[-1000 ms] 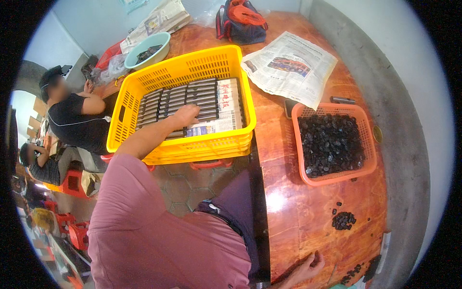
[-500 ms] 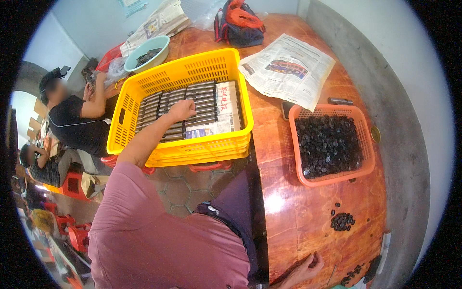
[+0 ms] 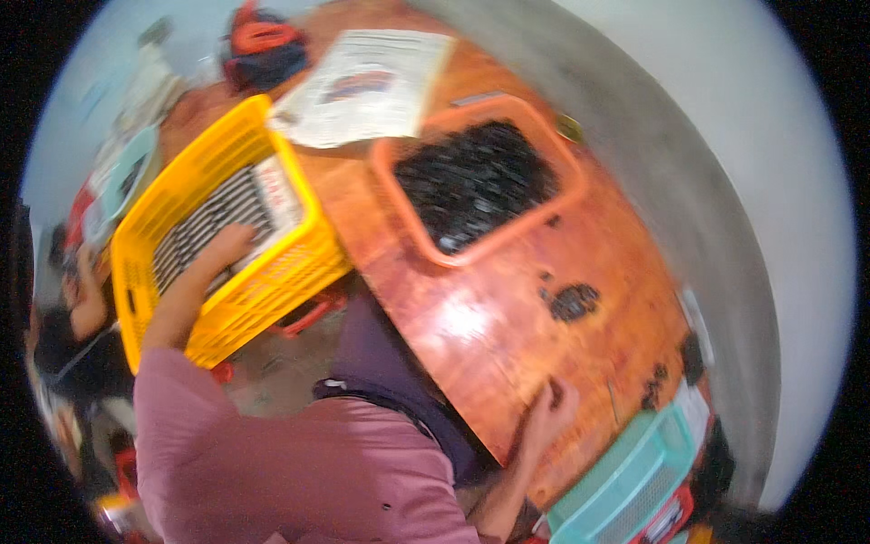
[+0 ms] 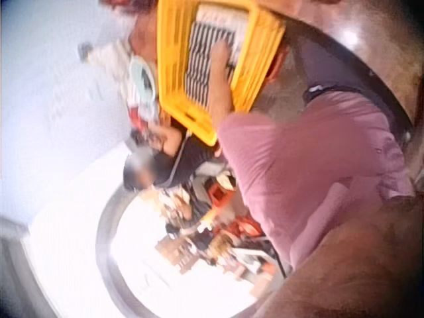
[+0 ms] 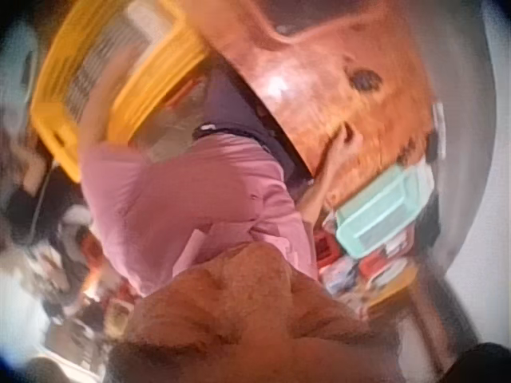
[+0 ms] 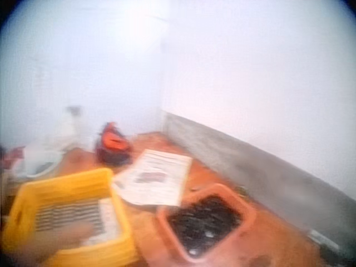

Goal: The person picks small black beads from a table and inserts them one by one into a cylindrical metal tube. After filling the tube, they place it into a yellow basket. The person repeats this process multiple times.

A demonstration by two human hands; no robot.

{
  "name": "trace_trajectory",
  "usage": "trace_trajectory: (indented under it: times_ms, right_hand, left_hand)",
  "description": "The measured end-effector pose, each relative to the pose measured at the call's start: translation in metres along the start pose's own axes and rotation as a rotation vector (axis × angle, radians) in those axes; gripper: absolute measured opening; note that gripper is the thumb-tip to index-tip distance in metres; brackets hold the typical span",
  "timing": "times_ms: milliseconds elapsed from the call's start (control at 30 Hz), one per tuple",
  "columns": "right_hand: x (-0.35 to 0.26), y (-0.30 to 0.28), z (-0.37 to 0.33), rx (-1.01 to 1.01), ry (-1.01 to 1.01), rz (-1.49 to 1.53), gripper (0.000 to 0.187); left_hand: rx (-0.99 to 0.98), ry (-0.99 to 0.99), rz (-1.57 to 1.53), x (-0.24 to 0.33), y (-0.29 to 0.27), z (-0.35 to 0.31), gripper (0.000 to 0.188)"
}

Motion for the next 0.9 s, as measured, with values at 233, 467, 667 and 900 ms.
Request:
trace_trajectory:
  times_ms: [233,467,667,900]
  right_hand:
    - [0.003,0.001,-0.002,0.039,-0.004,0.032,0.013]
    - [-0.006,-0.005,-0.006,0.036,-0.029,-0.009,0.016]
    - [-0.016,-0.012,-0.004,0.062,-0.097,-0.042,0.013]
    - [-0.021,-0.014,-0.021,-0.039,-0.152,0.031,0.014]
  left_hand:
    - [-0.001,0.016,-0.049,-0.002,-0.005,0.001,0.019]
    - [0.311,0.079,-0.309,0.011,-0.081,0.001,0.019]
    - [0.814,0.369,-0.538,0.130,-0.146,-0.023,0.017]
    - [0.426,0.954,-0.542,0.343,-0.045,-0.086,0.024]
Point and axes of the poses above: each hand's wrist, its own z-axis towards the middle knuckle, its own y-axis out of the palm, x = y × z, the point moved 2 cm from there along z, towards the middle knuckle, and after that the axes turned 12 degrees about -z, right-handed, at the moved point
